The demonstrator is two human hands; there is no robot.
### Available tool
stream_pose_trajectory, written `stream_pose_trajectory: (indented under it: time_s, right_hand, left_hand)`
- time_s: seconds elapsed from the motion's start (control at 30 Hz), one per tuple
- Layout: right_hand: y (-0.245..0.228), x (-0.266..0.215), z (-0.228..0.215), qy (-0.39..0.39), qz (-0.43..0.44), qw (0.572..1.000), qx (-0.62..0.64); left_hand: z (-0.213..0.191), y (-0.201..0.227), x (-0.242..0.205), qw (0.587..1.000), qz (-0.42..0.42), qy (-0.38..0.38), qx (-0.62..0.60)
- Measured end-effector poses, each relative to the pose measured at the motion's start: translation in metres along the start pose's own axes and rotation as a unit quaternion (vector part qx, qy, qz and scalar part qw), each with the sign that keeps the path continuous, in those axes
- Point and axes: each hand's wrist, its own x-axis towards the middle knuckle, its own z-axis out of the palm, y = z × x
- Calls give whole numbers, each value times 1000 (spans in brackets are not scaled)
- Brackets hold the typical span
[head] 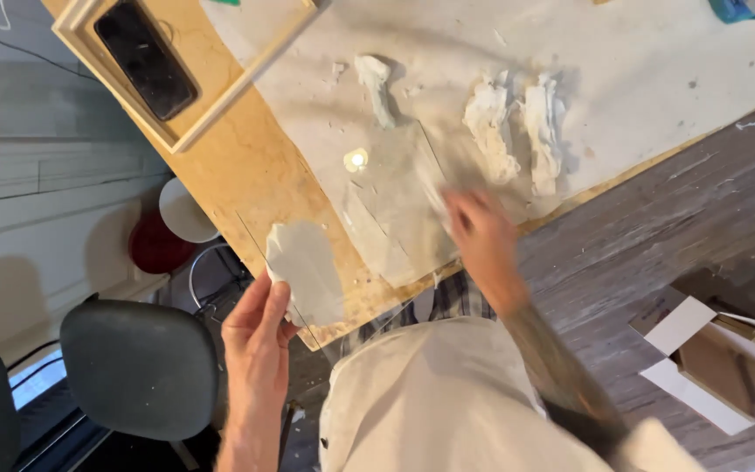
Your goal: Cleaning a small rectangular glass pane using a spray cleaner and paper towels on a workbench in a workshop.
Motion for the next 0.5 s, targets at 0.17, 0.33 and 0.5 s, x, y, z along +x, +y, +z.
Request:
stream_pose_trajectory:
  time_s: [0.17,0.33,0.5]
  right_hand:
    - [19,42,31,90,-51,994,-21]
    - [31,36,32,103,-85,989,-69]
    - [-2,19,11,39,-19,999,16]
  left_hand:
    - [5,8,2,1000,-2,-4,3]
    - [26,32,-9,995,76,-62,-28]
    - [13,19,-7,999,0,-29,-35]
